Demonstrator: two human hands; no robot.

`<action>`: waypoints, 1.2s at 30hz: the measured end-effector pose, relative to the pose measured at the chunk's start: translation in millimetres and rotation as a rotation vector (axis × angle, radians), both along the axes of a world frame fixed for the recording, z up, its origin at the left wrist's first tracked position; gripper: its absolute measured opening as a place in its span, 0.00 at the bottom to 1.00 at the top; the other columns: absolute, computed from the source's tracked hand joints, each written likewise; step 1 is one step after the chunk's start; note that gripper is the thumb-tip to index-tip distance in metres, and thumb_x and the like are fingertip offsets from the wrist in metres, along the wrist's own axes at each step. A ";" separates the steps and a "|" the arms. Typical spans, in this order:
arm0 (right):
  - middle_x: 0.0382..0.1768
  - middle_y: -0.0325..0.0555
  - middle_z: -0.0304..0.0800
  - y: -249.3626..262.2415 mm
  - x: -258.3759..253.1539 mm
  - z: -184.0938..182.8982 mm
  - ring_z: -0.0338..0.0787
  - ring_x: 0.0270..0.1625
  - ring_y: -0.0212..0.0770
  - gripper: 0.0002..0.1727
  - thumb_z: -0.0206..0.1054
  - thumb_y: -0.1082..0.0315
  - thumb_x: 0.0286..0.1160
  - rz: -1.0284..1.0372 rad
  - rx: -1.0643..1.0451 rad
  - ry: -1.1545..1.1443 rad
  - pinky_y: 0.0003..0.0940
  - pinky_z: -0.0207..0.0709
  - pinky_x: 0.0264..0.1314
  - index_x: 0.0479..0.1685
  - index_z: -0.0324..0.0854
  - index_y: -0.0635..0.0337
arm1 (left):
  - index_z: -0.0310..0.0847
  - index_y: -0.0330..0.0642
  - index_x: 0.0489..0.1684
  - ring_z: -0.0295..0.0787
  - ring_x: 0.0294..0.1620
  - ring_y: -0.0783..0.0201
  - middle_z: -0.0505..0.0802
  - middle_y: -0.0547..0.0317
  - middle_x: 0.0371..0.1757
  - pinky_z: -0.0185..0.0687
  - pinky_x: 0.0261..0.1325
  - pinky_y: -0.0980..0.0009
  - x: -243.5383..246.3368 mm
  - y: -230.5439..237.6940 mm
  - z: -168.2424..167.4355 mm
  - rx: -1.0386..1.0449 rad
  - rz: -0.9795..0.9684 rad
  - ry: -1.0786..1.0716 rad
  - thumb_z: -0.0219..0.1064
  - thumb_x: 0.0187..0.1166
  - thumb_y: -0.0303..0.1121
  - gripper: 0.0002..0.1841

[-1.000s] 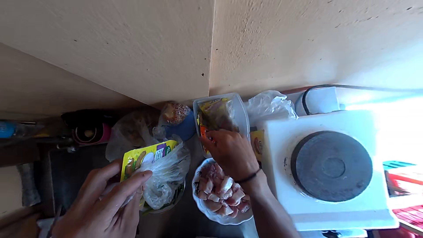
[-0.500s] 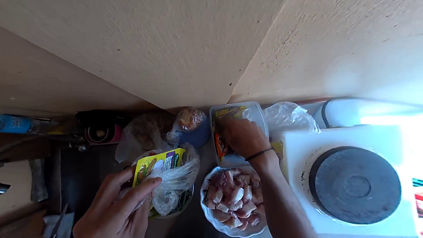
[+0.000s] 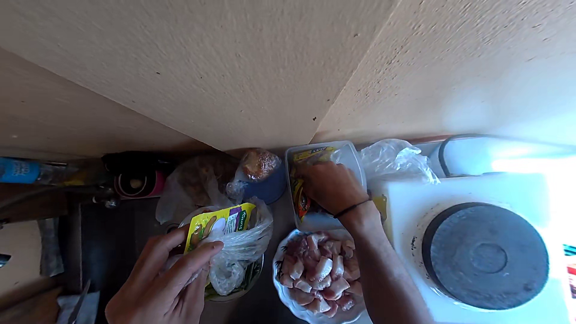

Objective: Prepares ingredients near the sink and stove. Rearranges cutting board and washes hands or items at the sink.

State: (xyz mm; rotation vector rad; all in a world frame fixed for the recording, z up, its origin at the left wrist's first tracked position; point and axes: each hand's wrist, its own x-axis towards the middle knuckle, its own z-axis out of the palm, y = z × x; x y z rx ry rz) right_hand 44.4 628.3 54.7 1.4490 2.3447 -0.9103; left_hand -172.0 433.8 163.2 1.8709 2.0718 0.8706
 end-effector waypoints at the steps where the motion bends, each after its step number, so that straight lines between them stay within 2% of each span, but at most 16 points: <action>1: 0.42 0.51 0.95 0.0 1.2 0.1 0.93 0.44 0.61 0.10 0.66 0.61 0.81 -0.002 0.026 0.010 0.64 0.82 0.39 0.52 0.93 0.40 | 0.94 0.47 0.40 0.86 0.55 0.74 0.90 0.54 0.52 0.81 0.57 0.84 -0.1 0.4 -0.1 0.001 -0.001 -0.001 0.68 0.79 0.29 0.07; 4: 0.41 0.51 0.94 0.5 4.6 2.0 0.93 0.42 0.60 0.09 0.68 0.57 0.81 -0.033 0.094 0.029 0.63 0.83 0.36 0.45 0.93 0.45 | 0.94 0.47 0.40 0.86 0.55 0.75 0.90 0.54 0.52 0.81 0.57 0.84 -0.3 0.9 -0.1 0.000 0.000 -0.001 0.68 0.79 0.29 0.07; 6: 0.41 0.53 0.94 -2.2 6.1 8.4 0.93 0.44 0.61 0.09 0.68 0.59 0.82 -0.084 0.094 0.054 0.65 0.83 0.39 0.47 0.93 0.48 | 0.94 0.48 0.41 0.85 0.55 0.75 0.90 0.54 0.52 0.80 0.57 0.84 -0.2 0.0 -0.3 0.000 0.004 0.004 0.67 0.79 0.29 0.07; 8: 0.36 0.53 0.93 -9.1 10.5 19.8 0.93 0.41 0.60 0.12 0.64 0.58 0.85 -0.137 0.071 0.098 0.64 0.82 0.38 0.48 0.91 0.51 | 0.94 0.48 0.42 0.85 0.55 0.76 0.90 0.55 0.53 0.80 0.58 0.85 -0.4 -0.6 -0.5 -0.003 0.005 0.005 0.67 0.80 0.30 0.07; 10: 0.28 0.49 0.89 -21.0 18.4 29.2 0.91 0.34 0.55 0.18 0.61 0.50 0.87 -0.152 0.013 0.171 0.60 0.81 0.35 0.44 0.90 0.52 | 0.94 0.48 0.42 0.85 0.56 0.75 0.90 0.54 0.53 0.80 0.58 0.84 -0.2 -2.1 0.8 -0.007 0.003 0.003 0.68 0.80 0.30 0.07; 11: 0.26 0.48 0.89 -27.5 20.9 33.1 0.90 0.33 0.54 0.22 0.61 0.44 0.86 -0.145 -0.041 0.195 0.60 0.81 0.36 0.43 0.90 0.53 | 0.94 0.48 0.43 0.85 0.57 0.75 0.90 0.54 0.54 0.80 0.59 0.84 -0.3 -3.1 1.7 -0.010 0.001 0.002 0.68 0.80 0.31 0.07; 13: 0.35 0.53 0.92 -36.6 17.3 44.0 0.92 0.43 0.58 0.33 0.57 0.33 0.83 -0.084 -0.191 0.109 0.65 0.81 0.45 0.48 0.91 0.54 | 0.94 0.48 0.42 0.86 0.57 0.74 0.90 0.53 0.54 0.81 0.59 0.83 -0.1 -5.3 2.9 -0.003 0.001 0.003 0.68 0.80 0.30 0.06; 14: 0.41 0.55 0.93 -40.1 12.6 48.2 0.93 0.49 0.60 0.34 0.55 0.33 0.83 -0.055 -0.250 0.062 0.67 0.80 0.50 0.52 0.91 0.55 | 0.94 0.47 0.42 0.86 0.56 0.74 0.91 0.53 0.53 0.81 0.59 0.83 0.2 -6.4 3.3 0.003 -0.001 0.005 0.68 0.80 0.30 0.07; 17: 0.45 0.56 0.94 -48.5 2.6 49.3 0.92 0.53 0.61 0.28 0.57 0.41 0.87 -0.056 -0.283 0.057 0.67 0.79 0.53 0.50 0.91 0.57 | 0.94 0.47 0.42 0.86 0.55 0.74 0.91 0.52 0.52 0.81 0.58 0.83 2.0 -9.4 4.9 0.029 -0.005 0.007 0.68 0.79 0.30 0.06; 20: 0.41 0.54 0.94 -50.1 4.8 43.2 0.92 0.50 0.60 0.22 0.68 0.45 0.81 -0.162 -0.246 0.162 0.69 0.79 0.52 0.46 0.93 0.56 | 0.94 0.46 0.42 0.87 0.54 0.75 0.91 0.52 0.52 0.81 0.56 0.84 2.3 -15.3 10.3 0.039 0.012 0.016 0.68 0.79 0.30 0.07; 22: 0.38 0.52 0.95 -46.2 10.6 34.3 0.92 0.46 0.59 0.21 0.73 0.45 0.76 -0.204 -0.240 0.236 0.70 0.79 0.50 0.43 0.94 0.55 | 0.95 0.45 0.41 0.88 0.53 0.74 0.92 0.52 0.53 0.83 0.55 0.83 1.1 -20.1 14.7 0.050 0.035 0.020 0.67 0.79 0.30 0.08; 24: 0.36 0.53 0.94 -39.8 14.9 27.8 0.92 0.44 0.59 0.25 0.69 0.41 0.79 -0.182 -0.235 0.241 0.71 0.79 0.47 0.42 0.93 0.56 | 0.95 0.45 0.40 0.88 0.50 0.76 0.92 0.52 0.52 0.82 0.52 0.84 0.3 -26.5 19.7 0.062 0.075 0.028 0.67 0.79 0.30 0.08; 27: 0.27 0.57 0.87 -37.2 18.5 17.2 0.89 0.34 0.61 0.34 0.54 0.37 0.87 -0.167 -0.162 0.243 0.68 0.77 0.35 0.33 0.87 0.60 | 0.95 0.43 0.41 0.86 0.47 0.79 0.91 0.52 0.54 0.80 0.48 0.85 -2.3 -40.9 26.6 0.070 0.119 0.035 0.68 0.79 0.32 0.08; 29: 0.25 0.55 0.87 -40.0 18.6 5.4 0.89 0.30 0.59 0.34 0.49 0.38 0.90 -0.191 -0.101 0.298 0.66 0.77 0.30 0.33 0.87 0.57 | 0.95 0.42 0.41 0.87 0.48 0.77 0.91 0.51 0.55 0.81 0.48 0.84 -5.3 -51.4 30.4 0.077 0.135 0.037 0.68 0.78 0.32 0.09; 32: 0.28 0.59 0.87 -51.8 12.7 12.9 0.88 0.32 0.63 0.29 0.52 0.43 0.91 -0.273 -0.134 0.292 0.68 0.75 0.31 0.39 0.86 0.58 | 0.95 0.40 0.40 0.87 0.47 0.77 0.91 0.50 0.54 0.81 0.48 0.85 -10.4 -72.5 34.1 0.084 0.152 0.014 0.67 0.78 0.31 0.09; 36: 0.33 0.65 0.89 -54.3 7.8 25.3 0.89 0.40 0.70 0.29 0.60 0.43 0.86 -0.278 -0.125 0.127 0.75 0.74 0.37 0.36 0.87 0.63 | 0.95 0.40 0.41 0.88 0.50 0.76 0.92 0.48 0.53 0.82 0.52 0.85 -20.8 -108.6 40.9 0.098 0.197 0.020 0.67 0.78 0.31 0.09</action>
